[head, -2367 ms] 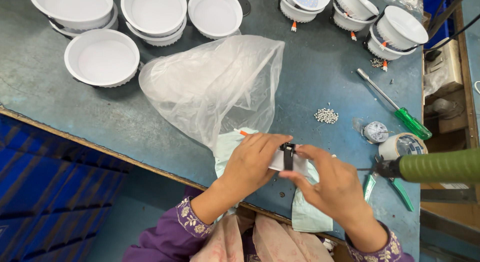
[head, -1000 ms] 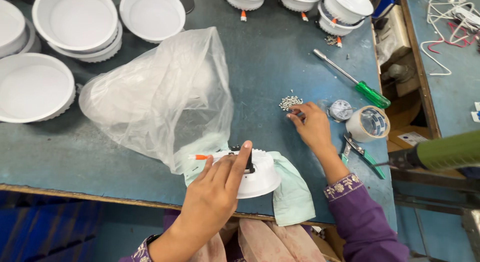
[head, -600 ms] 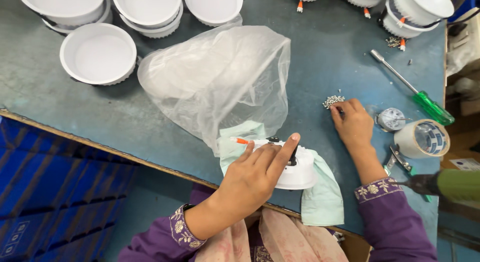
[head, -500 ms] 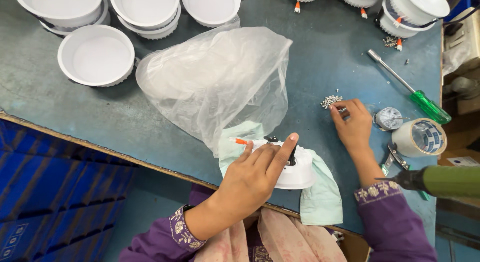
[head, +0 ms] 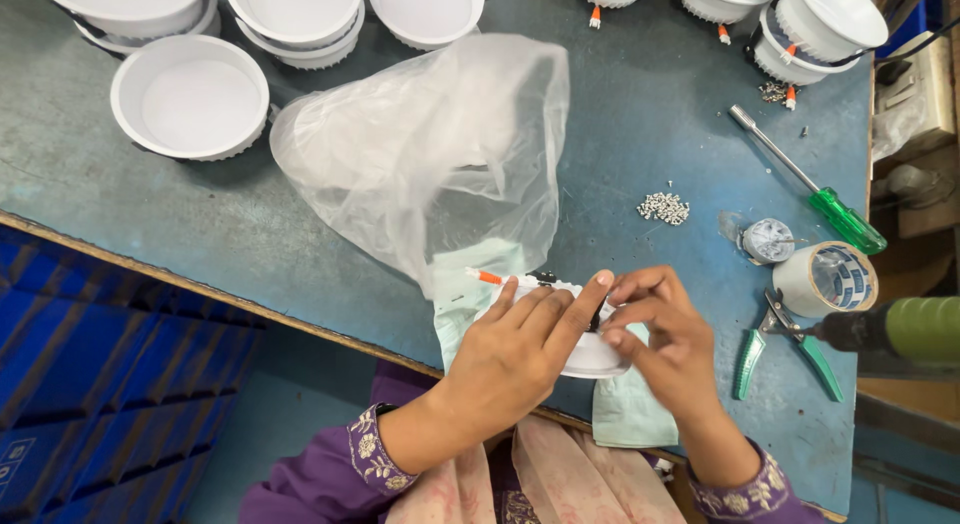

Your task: The person assembles LED light fixtures by placing a white plastic cover over a bowl-shaped LED module, inserting screws, and tightening them with a green power drill. The person repeats this process for multiple units, stacking completed fixtures on the table.

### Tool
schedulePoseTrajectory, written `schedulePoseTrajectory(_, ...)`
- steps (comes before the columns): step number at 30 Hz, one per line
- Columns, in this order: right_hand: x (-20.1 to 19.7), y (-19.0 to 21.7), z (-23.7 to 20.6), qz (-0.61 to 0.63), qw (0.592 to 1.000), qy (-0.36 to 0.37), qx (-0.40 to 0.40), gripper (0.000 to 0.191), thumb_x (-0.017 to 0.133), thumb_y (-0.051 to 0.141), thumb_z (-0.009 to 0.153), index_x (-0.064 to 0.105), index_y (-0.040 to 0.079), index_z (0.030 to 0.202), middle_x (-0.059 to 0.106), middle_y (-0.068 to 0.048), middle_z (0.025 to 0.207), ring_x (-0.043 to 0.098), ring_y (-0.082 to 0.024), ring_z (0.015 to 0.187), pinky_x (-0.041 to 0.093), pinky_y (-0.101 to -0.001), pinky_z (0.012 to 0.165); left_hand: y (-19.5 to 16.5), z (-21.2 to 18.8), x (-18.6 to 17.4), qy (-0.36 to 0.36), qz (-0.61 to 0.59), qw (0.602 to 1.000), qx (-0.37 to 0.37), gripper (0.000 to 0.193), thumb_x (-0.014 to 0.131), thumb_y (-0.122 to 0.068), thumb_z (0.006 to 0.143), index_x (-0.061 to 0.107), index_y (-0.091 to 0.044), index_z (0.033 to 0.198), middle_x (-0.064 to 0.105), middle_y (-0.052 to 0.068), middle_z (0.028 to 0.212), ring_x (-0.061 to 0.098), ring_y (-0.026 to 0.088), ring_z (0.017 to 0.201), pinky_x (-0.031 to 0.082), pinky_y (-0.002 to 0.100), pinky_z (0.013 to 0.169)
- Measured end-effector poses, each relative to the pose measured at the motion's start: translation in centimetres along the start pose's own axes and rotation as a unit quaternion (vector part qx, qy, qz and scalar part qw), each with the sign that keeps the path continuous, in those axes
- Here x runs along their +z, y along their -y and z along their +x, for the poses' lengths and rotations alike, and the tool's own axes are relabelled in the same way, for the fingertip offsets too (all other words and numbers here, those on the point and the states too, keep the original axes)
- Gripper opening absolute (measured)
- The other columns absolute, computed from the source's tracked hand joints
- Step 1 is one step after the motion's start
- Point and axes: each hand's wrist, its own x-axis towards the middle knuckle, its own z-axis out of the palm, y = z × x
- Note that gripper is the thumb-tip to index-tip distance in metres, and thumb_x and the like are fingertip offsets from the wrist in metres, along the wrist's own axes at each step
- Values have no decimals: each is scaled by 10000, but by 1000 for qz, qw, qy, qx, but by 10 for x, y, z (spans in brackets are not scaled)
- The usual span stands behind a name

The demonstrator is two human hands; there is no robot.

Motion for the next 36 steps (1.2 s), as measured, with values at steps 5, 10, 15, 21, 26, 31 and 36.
schedulePoseTrajectory(5, 10, 42, 3, -218, 974, 17, -54, 182, 817, 38, 783, 742, 83, 943, 541, -98, 1174, 637, -248, 1144, 552, -372, 976, -3, 0, 3, 5, 5, 1000, -1, 684, 638, -132, 924, 409, -24, 1560, 677, 125, 1148, 685, 287, 1089, 563, 541, 965)
schedulePoseTrajectory(10, 9, 53, 15, -331, 939, 60, -78, 259, 825, 13, 710, 760, 80, 952, 559, -123, 1139, 638, -275, 1064, 552, -372, 907, -6, 1, 6, -4, 26, 1000, 11, 689, 648, -147, 932, 405, -18, 1564, 673, 127, 1152, 679, 288, 1088, 564, 544, 977)
schedulePoseTrajectory(15, 2, 63, 23, -381, 913, 117, -86, 285, 780, -16, 700, 773, 103, 959, 574, -131, 1116, 698, -278, 987, 591, -366, 790, -7, 0, 6, -2, 21, 1000, 8, 699, 650, -146, 926, 404, -20, 1568, 671, 126, 1148, 680, 287, 1087, 561, 545, 968)
schedulePoseTrajectory(21, 0, 75, 32, -412, 895, 161, -54, 239, 783, 5, 726, 770, 100, 945, 595, -117, 1082, 742, -258, 897, 607, -352, 673, -6, 0, 6, 3, 26, 1000, 13, 710, 651, -153, 923, 396, -16, 1572, 670, 133, 1139, 677, 297, 1064, 566, 540, 959)
schedulePoseTrajectory(26, 2, 76, 40, -351, 924, 151, 24, 225, 792, 41, 756, 719, 64, 967, 547, -120, 1075, 716, -219, 865, 576, -344, 722, -5, 2, 7, 7, 33, 999, 6, 718, 655, -158, 935, 383, -8, 1583, 663, 144, 1096, 681, 289, 1026, 573, 545, 954)
schedulePoseTrajectory(31, -1, 61, 42, -243, 958, 144, 51, 246, 779, 20, 778, 596, 56, 939, 540, -82, 1058, 589, -228, 1008, 485, -336, 896, -4, 3, 6, -6, 28, 1000, 3, 725, 654, -138, 918, 379, -17, 1578, 667, 128, 1099, 687, 276, 1036, 574, 536, 950)
schedulePoseTrajectory(36, -5, 34, 41, 10, 982, 154, 111, 239, 676, -77, 878, 511, 88, 927, 473, -30, 1039, 507, -148, 1017, 446, -285, 936, -5, 6, 5, 7, 21, 1000, -15, 719, 654, -122, 913, 387, -29, 1574, 664, 111, 1057, 684, 265, 994, 579, 527, 942)
